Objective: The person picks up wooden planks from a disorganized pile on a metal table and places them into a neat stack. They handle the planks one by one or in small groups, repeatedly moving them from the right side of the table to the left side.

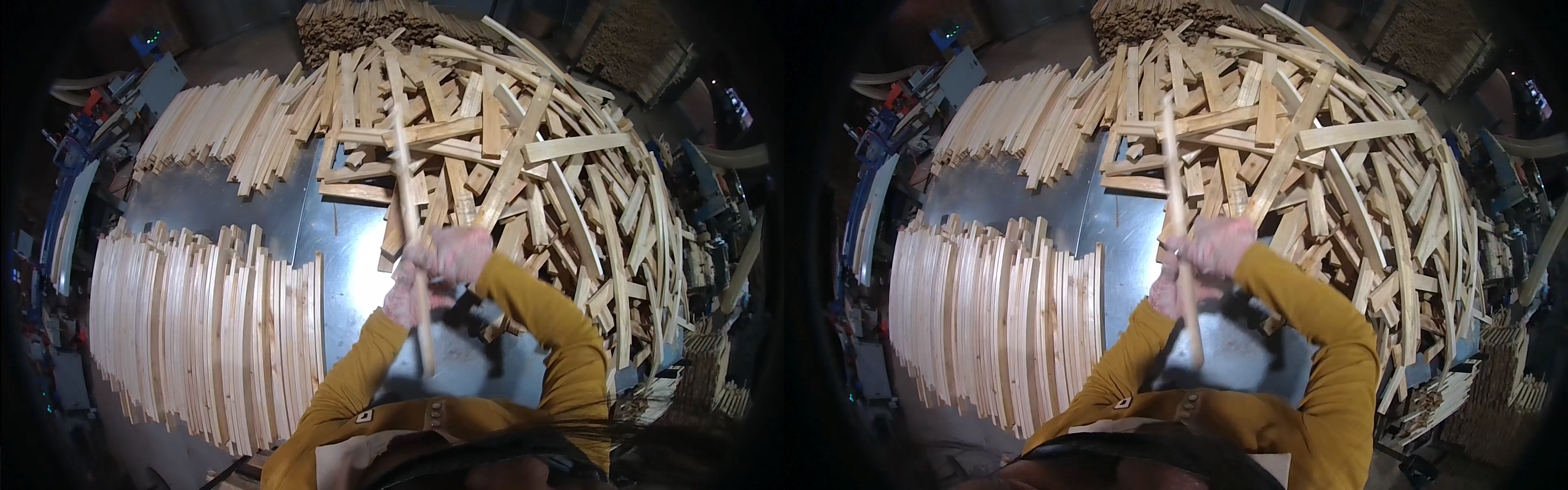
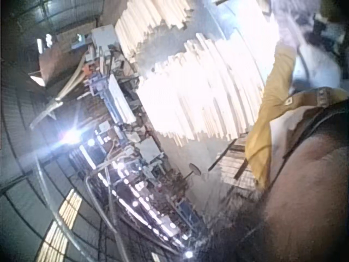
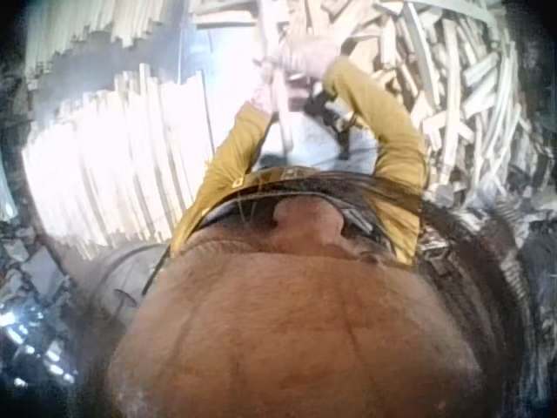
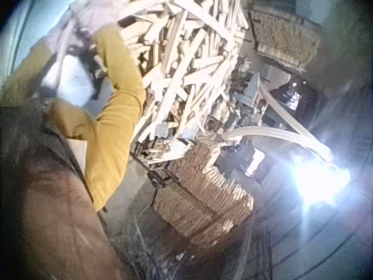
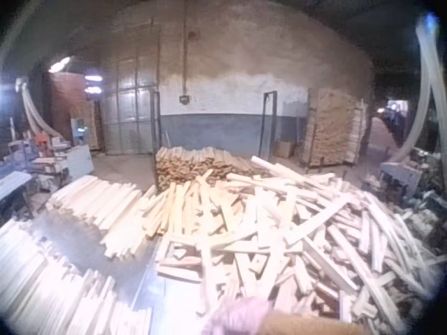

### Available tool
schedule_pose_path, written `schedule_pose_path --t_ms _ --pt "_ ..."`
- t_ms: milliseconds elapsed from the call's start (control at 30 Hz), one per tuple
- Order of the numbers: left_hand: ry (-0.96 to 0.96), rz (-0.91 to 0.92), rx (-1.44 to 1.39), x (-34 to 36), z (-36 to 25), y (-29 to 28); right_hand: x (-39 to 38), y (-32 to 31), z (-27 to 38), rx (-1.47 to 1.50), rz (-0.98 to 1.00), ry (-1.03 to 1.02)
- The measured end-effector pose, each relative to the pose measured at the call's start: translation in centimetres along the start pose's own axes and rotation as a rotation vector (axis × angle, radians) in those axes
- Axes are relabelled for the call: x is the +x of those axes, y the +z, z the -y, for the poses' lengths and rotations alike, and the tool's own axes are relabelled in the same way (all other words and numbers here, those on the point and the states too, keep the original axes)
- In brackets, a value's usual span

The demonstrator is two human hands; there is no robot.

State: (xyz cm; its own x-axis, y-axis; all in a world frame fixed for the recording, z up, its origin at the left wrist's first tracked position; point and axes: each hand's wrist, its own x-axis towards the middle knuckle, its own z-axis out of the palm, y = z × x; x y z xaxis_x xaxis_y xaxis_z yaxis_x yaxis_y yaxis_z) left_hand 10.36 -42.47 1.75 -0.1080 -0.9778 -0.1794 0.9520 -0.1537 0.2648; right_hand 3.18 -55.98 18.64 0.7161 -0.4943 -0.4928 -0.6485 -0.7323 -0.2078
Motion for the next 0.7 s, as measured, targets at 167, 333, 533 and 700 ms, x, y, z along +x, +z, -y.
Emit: schedule_pose_path --t_ms 167,333,533,700 --pt "0.075 -0.018 0.001 -2.7 3.0 -2.1 0.9 -9.3 -5.5 0.285 -0.612 0.706" --pt "0.116 0.03 0.124 -5.3 4.0 -1.8 4.9 -6.9 -26.5 0.65 -1.046 1.066" --pt "0.212 0.043 0.124 -6.8 3.6 -4.8 -0.5 2.8 -15.0 0.762 -1.315 0.382" --pt "0.101 -0.078 0.063 -4.7 4.6 -0.3 -4.5 21.7 -3.0 1.952 -0.681 -0.049"
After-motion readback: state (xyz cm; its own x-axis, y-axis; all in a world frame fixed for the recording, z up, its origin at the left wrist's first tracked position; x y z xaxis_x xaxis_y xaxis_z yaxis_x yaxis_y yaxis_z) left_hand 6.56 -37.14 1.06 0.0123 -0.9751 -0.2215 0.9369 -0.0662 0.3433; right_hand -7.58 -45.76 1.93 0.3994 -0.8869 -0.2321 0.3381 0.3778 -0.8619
